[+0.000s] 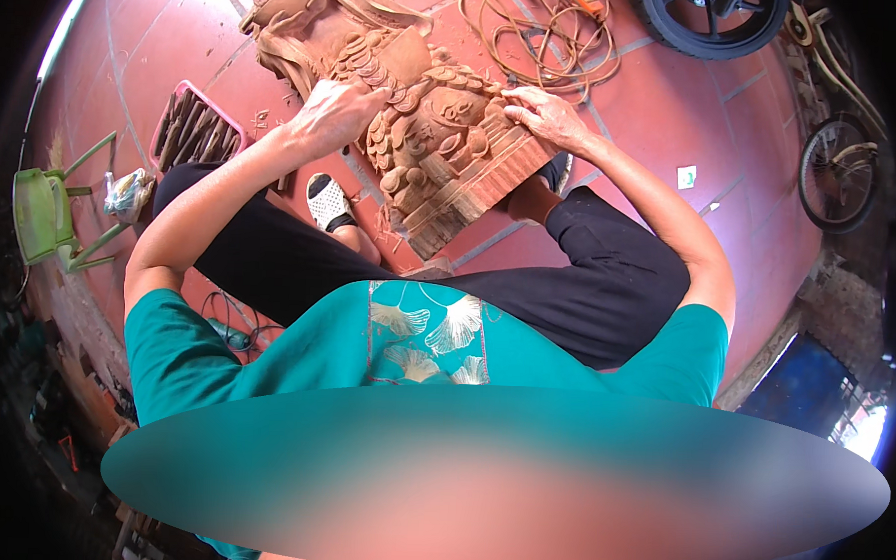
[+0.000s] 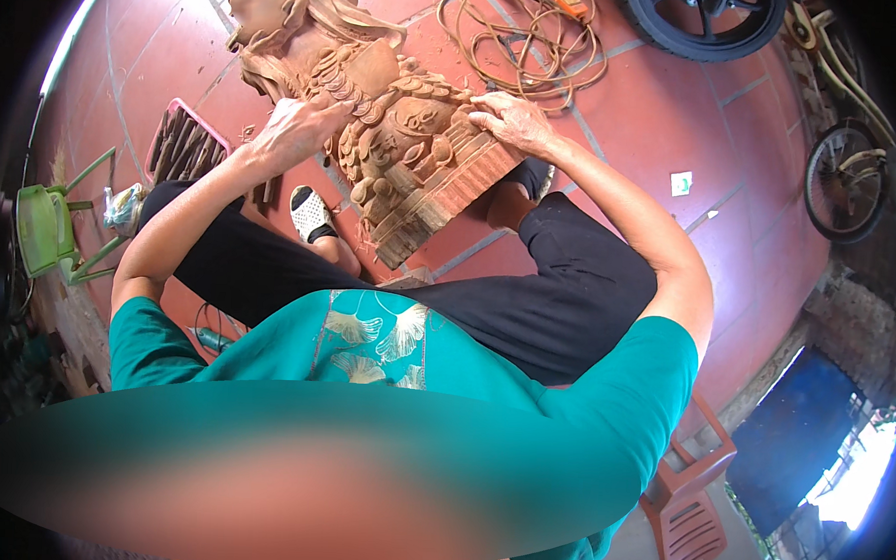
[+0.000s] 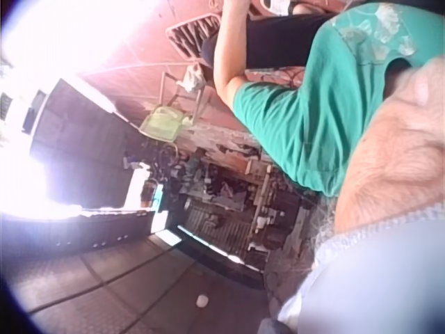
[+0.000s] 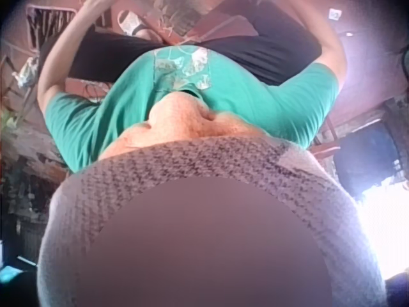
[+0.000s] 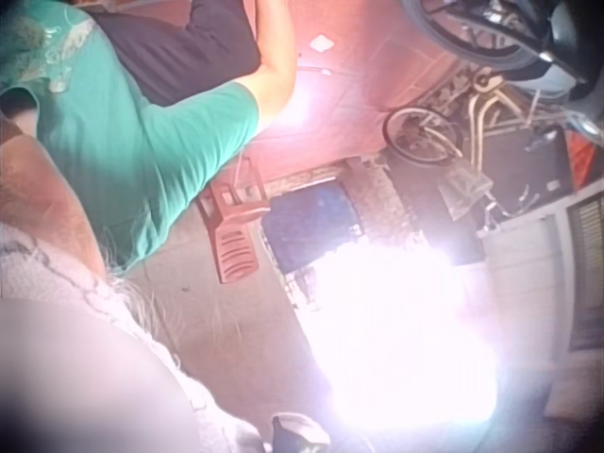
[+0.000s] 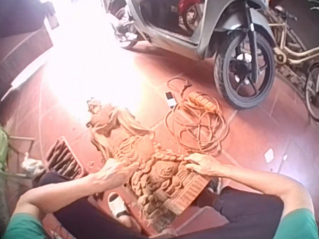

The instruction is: The person sits on the floor and carves a wooden relief sculpture using a small hand tool. They repeatedly scrape and refine the surface details of the carving, occasionally pausing to brush away wood shavings.

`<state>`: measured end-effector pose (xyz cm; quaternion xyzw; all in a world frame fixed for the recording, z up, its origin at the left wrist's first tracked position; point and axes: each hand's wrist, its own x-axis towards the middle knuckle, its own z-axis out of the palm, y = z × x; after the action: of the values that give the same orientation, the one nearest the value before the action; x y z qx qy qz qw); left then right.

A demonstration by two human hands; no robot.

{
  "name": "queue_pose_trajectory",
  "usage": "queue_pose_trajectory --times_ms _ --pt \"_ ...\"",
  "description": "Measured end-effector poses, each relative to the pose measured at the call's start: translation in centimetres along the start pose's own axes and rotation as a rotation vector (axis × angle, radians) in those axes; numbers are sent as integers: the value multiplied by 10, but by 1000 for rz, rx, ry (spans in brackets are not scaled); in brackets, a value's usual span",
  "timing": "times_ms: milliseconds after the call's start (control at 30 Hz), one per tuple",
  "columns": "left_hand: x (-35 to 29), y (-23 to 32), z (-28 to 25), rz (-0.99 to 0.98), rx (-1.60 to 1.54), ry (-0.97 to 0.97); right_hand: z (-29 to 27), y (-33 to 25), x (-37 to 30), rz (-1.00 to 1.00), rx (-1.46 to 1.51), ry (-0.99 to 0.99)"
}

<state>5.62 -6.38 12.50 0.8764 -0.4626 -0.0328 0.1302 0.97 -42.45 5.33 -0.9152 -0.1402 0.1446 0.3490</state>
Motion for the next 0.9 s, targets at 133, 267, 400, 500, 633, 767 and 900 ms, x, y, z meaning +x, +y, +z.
queue_pose_trajectory --times_ms 133,267,400,500,633,767,900 --pt "-3 9 3 65 -50 92 2 7 0 -35 -23 11" --pt "2 4 -4 -50 -4 -179 2 6 0 -48 -40 22" --pt "19 4 -28 -163 -7 -266 1 1 -1 -1 -20 11" --pt "7 -9 0 -105 25 -167 3 7 0 -24 -33 10" --pt "-1 8 3 -66 124 -171 2 5 -1 -21 -29 19" --pt "-1 14 -5 -66 155 -248 -1 -1 -1 -11 -26 12" --pt "-1 11 -4 -40 131 -200 4 6 -1 -29 -28 30"
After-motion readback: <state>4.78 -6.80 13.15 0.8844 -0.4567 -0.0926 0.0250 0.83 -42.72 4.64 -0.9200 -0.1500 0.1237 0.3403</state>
